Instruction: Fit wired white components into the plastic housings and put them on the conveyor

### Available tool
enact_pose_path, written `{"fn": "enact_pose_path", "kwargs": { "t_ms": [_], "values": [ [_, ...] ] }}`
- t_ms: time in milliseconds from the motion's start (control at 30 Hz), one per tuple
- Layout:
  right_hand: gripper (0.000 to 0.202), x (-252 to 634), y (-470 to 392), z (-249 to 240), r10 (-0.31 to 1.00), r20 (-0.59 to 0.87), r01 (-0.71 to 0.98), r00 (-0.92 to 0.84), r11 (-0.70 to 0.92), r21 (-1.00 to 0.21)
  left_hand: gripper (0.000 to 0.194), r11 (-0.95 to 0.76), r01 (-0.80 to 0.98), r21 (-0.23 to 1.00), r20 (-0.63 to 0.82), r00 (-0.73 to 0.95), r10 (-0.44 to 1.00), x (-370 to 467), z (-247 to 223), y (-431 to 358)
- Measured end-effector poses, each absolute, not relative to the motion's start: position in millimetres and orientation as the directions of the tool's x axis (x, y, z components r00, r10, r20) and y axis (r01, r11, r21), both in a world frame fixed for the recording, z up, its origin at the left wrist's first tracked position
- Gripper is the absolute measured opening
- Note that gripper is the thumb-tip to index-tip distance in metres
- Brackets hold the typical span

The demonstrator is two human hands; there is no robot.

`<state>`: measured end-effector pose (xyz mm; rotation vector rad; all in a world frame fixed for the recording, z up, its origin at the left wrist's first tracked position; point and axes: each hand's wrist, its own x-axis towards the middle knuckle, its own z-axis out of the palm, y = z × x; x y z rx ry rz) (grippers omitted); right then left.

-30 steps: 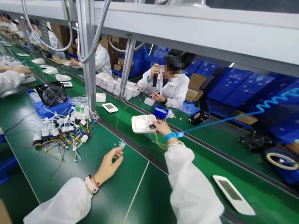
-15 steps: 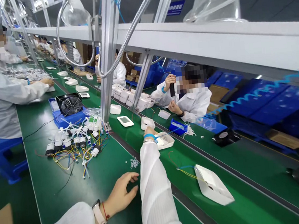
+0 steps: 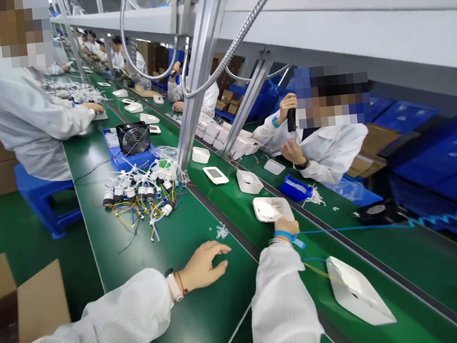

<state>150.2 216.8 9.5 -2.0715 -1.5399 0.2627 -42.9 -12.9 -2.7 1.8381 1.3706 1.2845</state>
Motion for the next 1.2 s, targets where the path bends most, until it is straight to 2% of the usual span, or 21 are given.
{"fn": "enact_pose_path", "kwargs": {
  "t_ms": [100, 233, 300, 367, 433, 467, 533, 633, 733, 900, 1033, 1200],
  "values": [
    [0.029, 162.0, 203.9, 6.5, 0.882, 0.184, 0.749, 0.433, -0.239, -0.618, 0.026, -0.390, 0.529, 0.754, 0.456, 0.006, 0.890, -54.5, 3.3, -10.2],
    [0.035, 179.5, 158.3, -1.0, 0.876, 0.260, 0.703, 0.406, -0.118, -0.701, 0.019, -0.337, 0.623, 0.706, 0.552, -0.186, 0.813, -85.7, 24.3, -11.0],
    [0.038, 188.9, 122.5, -7.8, 0.907, 0.279, 0.646, 0.315, 0.011, -0.764, 0.015, -0.289, 0.665, 0.689, 0.591, -0.284, 0.755, -108.9, 33.3, -17.3],
    [0.044, 195.9, 81.2, -14.7, 0.953, 0.269, 0.467, 0.142, 0.175, -0.866, 0.013, -0.196, 0.712, 0.674, 0.604, -0.379, 0.701, -135.8, 35.9, -27.6],
    [0.049, 198.0, 40.0, -20.0, 0.992, 0.127, 0.338, -0.009, 0.123, -0.933, 0.014, -0.055, 0.757, 0.651, 0.575, -0.444, 0.688, -163.3, 30.4, -39.6],
    [0.051, 196.8, 21.5, -21.7, 0.996, 0.035, 0.308, -0.085, 0.060, -0.949, 0.017, -0.002, 0.775, 0.632, 0.546, -0.443, 0.711, -176.2, 25.3, -45.0],
    [0.053, 190.7, -7.4, -23.5, 0.975, -0.073, 0.291, -0.208, -0.010, -0.957, 0.021, 0.036, 0.831, 0.555, 0.453, -0.337, 0.825, -197.9, 13.4, -52.7],
    [0.052, 177.0, -27.5, -23.6, 0.954, -0.074, 0.316, -0.290, 0.022, -0.949, 0.023, -0.002, 0.891, 0.453, 0.376, -0.189, 0.907, -217.4, 2.3, -53.0],
    [0.052, 166.0, -27.0, -22.3, 0.935, -0.049, 0.362, -0.352, 0.088, -0.928, 0.025, -0.044, 0.908, 0.418, 0.424, -0.151, 0.893, -222.1, 10.4, -41.9],
    [0.042, 159.7, -15.5, -18.2, 0.924, 0.054, 0.410, -0.378, 0.219, -0.885, 0.024, -0.253, 0.921, 0.297, 0.573, 0.041, 0.819, -206.3, 60.6, -17.4],
    [0.036, 159.7, -1.4, -19.9, 0.929, 0.150, 0.443, -0.339, 0.298, -0.845, 0.024, -0.276, 0.891, 0.360, 0.577, 0.020, 0.816, -187.3, 106.5, -11.7],
    [0.025, 150.5, 42.7, -25.2, 0.878, 0.377, 0.487, -0.293, 0.477, -0.732, 0.018, -0.391, 0.713, 0.582, 0.528, 0.034, 0.848, -160.9, 145.8, -31.4]
  ]
}}
